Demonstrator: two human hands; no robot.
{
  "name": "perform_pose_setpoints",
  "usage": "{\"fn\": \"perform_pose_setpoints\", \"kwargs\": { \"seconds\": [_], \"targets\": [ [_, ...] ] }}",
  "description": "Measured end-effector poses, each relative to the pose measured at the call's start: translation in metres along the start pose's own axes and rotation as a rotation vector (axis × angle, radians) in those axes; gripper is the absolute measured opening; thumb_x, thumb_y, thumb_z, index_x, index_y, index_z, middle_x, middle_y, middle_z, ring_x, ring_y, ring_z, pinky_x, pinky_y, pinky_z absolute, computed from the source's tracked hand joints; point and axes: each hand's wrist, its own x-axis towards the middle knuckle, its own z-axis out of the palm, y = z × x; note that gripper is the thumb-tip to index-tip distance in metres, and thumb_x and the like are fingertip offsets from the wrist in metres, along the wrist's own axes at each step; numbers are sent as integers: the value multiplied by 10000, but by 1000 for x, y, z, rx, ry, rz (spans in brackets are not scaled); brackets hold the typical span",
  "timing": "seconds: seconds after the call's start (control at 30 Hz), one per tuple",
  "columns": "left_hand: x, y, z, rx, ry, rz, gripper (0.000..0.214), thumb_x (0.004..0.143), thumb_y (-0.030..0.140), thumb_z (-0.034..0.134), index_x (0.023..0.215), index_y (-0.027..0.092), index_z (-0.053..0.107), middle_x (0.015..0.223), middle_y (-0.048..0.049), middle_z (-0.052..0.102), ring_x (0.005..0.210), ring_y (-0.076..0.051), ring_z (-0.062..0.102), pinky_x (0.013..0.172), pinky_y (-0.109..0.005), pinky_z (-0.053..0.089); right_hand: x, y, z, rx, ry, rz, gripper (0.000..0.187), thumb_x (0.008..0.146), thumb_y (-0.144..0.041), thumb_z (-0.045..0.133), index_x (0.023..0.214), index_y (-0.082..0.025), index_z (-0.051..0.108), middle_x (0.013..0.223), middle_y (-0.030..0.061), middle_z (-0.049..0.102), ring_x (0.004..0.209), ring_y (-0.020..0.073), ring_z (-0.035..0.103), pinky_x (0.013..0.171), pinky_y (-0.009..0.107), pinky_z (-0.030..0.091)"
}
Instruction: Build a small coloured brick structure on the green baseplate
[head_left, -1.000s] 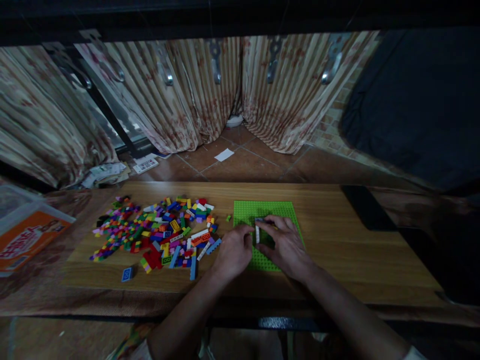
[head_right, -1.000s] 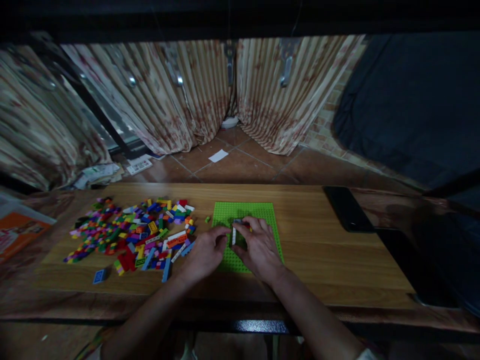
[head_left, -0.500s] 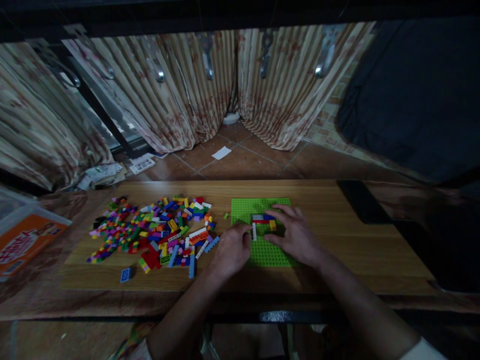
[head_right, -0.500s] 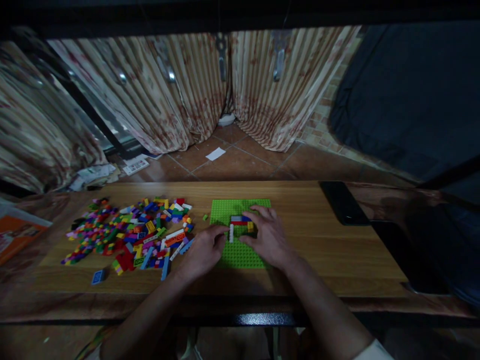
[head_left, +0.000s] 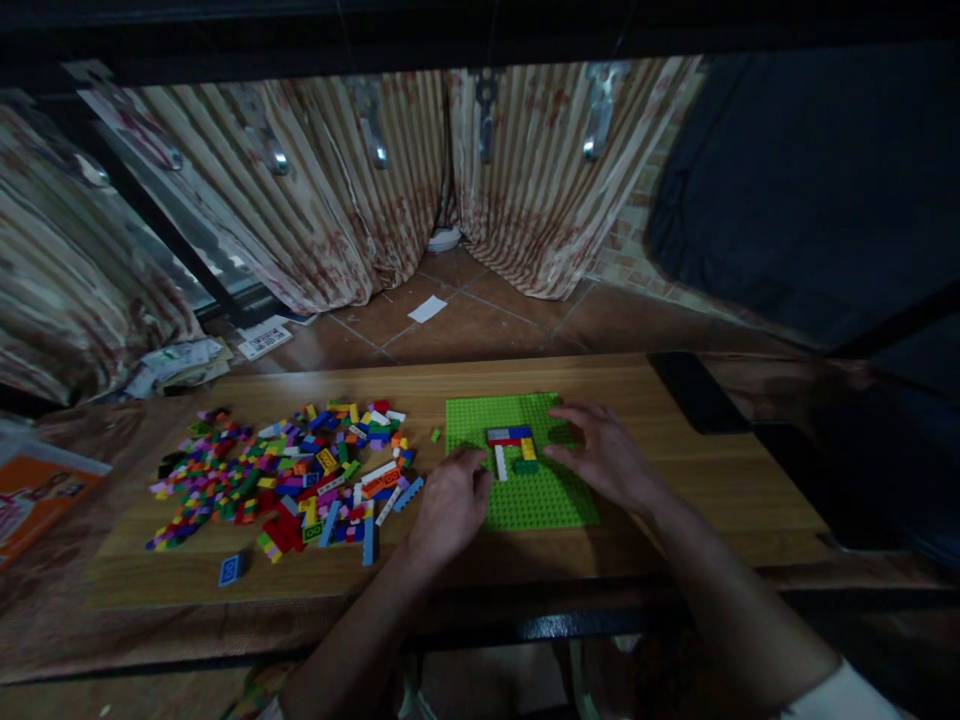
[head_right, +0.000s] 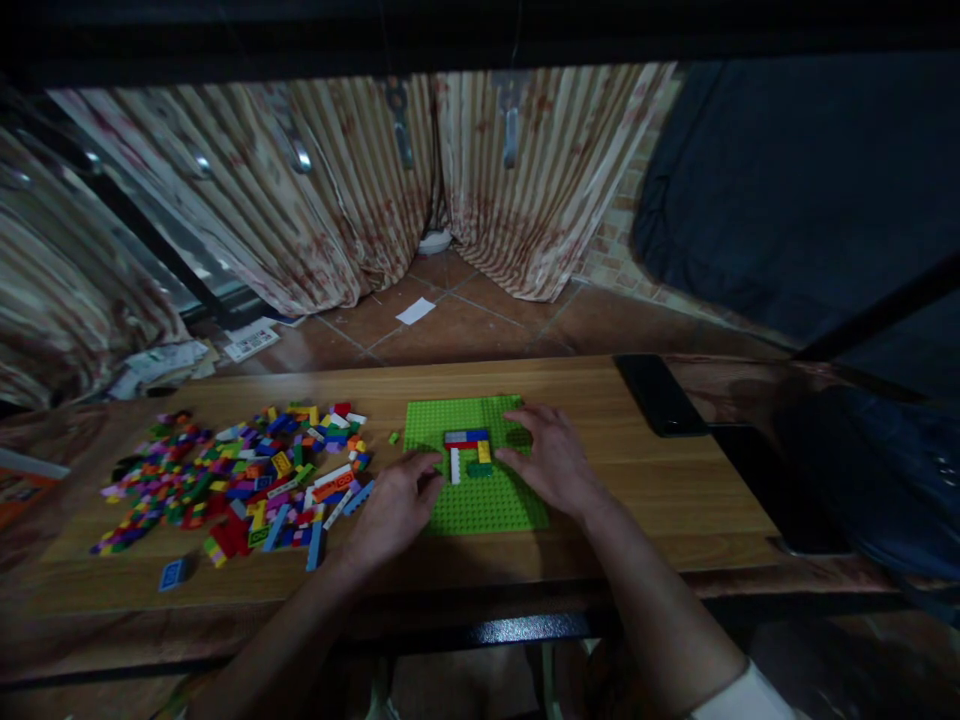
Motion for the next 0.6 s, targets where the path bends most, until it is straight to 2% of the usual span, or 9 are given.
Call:
{"fn": "perform_pose_setpoints", "kwargs": {
  "seconds": [0.27,0.43,0.6],
  "targets": [
    [-1,3,0,24,25,26,244,883,153,465,1056,174,636,981,-71,668,849,-173,646,794,-286,494,-4,-16,3,93,-35,-54,287,749,-308,710,1029,-243,701,1099,68,636,1058,250,563,960,450,428],
    [-2,3,4,92,35,50,257,893,165,439,1077,186,617,1010,-77,660,888,-193,644,812,-304,494,-10,-33,14,66,-77,-149,365,712,-283,745,1072,-254,690,1200,80,581,1119,279,505,948,471,422],
    [-2,3,5,125,10,66,275,898,153,409,1085,193,608,1021,-76,654,921,-195,645,835,-305,496,-12,-40,26,1,-120,-193,404,694,-275,758,1090,-270,679,1252,81,546,1147,298,466,926,477,425]
  ]
}}
